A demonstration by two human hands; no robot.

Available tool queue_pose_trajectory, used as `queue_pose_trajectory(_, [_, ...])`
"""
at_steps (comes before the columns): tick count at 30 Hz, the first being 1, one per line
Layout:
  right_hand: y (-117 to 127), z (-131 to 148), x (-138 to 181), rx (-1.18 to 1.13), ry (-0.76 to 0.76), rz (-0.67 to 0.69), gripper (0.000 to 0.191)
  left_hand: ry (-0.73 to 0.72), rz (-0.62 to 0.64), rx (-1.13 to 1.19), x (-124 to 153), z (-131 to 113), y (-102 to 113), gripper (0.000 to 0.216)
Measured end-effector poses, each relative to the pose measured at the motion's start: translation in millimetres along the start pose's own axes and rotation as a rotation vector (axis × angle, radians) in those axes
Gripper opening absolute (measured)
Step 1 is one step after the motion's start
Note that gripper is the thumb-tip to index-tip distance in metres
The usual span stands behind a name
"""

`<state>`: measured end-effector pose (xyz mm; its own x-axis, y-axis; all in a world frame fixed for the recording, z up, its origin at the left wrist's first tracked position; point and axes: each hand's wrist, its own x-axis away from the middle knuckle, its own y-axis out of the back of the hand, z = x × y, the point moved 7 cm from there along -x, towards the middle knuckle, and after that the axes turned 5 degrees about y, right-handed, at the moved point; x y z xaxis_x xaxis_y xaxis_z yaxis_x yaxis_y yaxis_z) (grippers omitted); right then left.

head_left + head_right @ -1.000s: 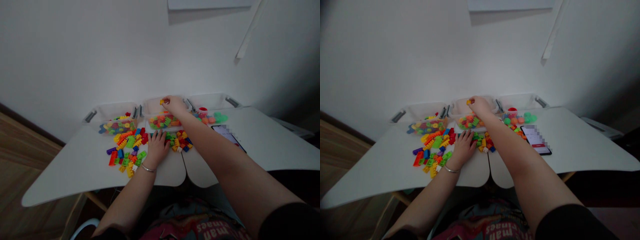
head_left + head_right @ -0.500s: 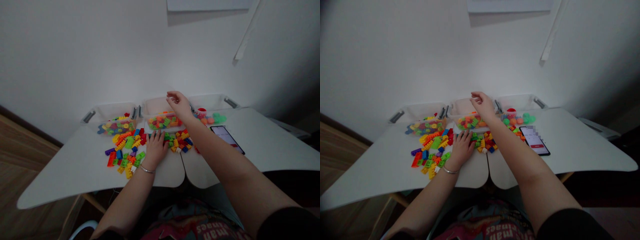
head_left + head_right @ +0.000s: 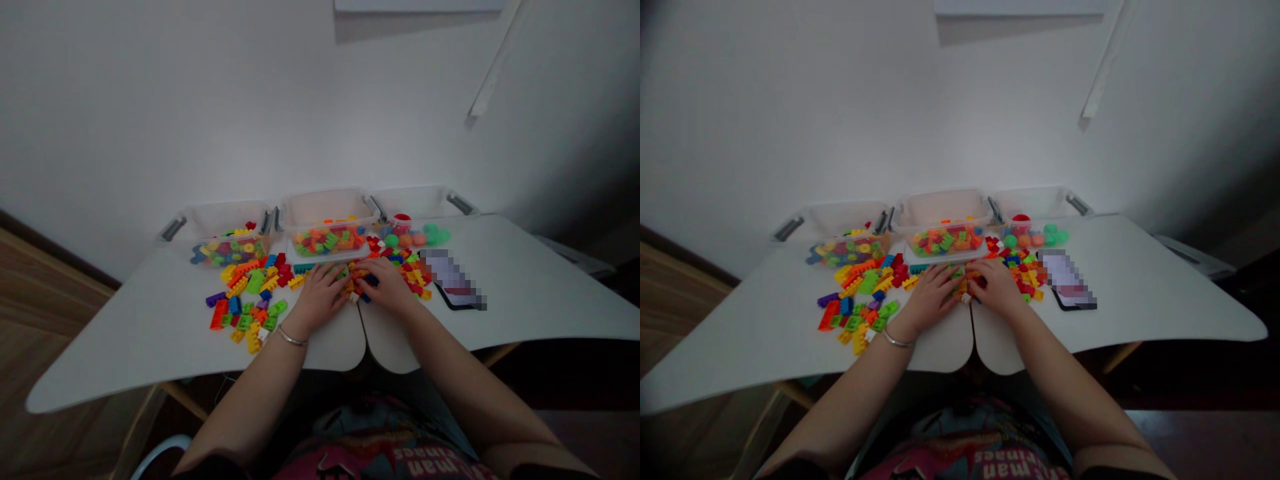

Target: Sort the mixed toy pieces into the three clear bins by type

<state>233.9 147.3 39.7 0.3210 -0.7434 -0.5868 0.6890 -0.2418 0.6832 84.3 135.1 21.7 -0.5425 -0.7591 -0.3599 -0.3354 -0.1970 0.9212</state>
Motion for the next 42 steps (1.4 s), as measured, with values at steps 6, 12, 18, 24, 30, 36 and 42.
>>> queue_pose_trajectory(6, [-18, 13, 12, 0.106, 0.124, 0.14, 0.036, 0.012, -0.008, 0.03, -1, 0, -1, 0.037])
queue_pose_trajectory(12, [-17, 17, 13, 0.183, 0.133, 0.164, 0.037, 0.053, -0.022, 0.037, 0, 4, 0, 0.034])
queue_pose_trajectory(18, [-16, 15, 15, 0.197, 0.152, 0.162, 0.019, 0.066, -0.035, 0.044, 1, 6, 4, 0.03])
queue_pose_trajectory(24, [-17, 18, 16, 0.22, 0.198, 0.159, 0.019, 0.054, -0.044, 0.058, 1, 6, 4, 0.029])
queue_pose_trajectory(30, [-9, 19, 16, 0.131, 0.203, 0.087, 0.015, 0.025, -0.077, 0.076, 1, 6, 4, 0.028])
queue_pose_trajectory(36, [1, 10, 15, 0.009, 0.133, -0.097, 0.013, 0.017, -0.062, 0.07, 2, 6, 2, 0.033])
queue_pose_trajectory(42, [26, -1, 3, -0.114, -0.022, -0.366, 0.018, 0.027, -0.025, 0.065, 3, 5, 2, 0.039])
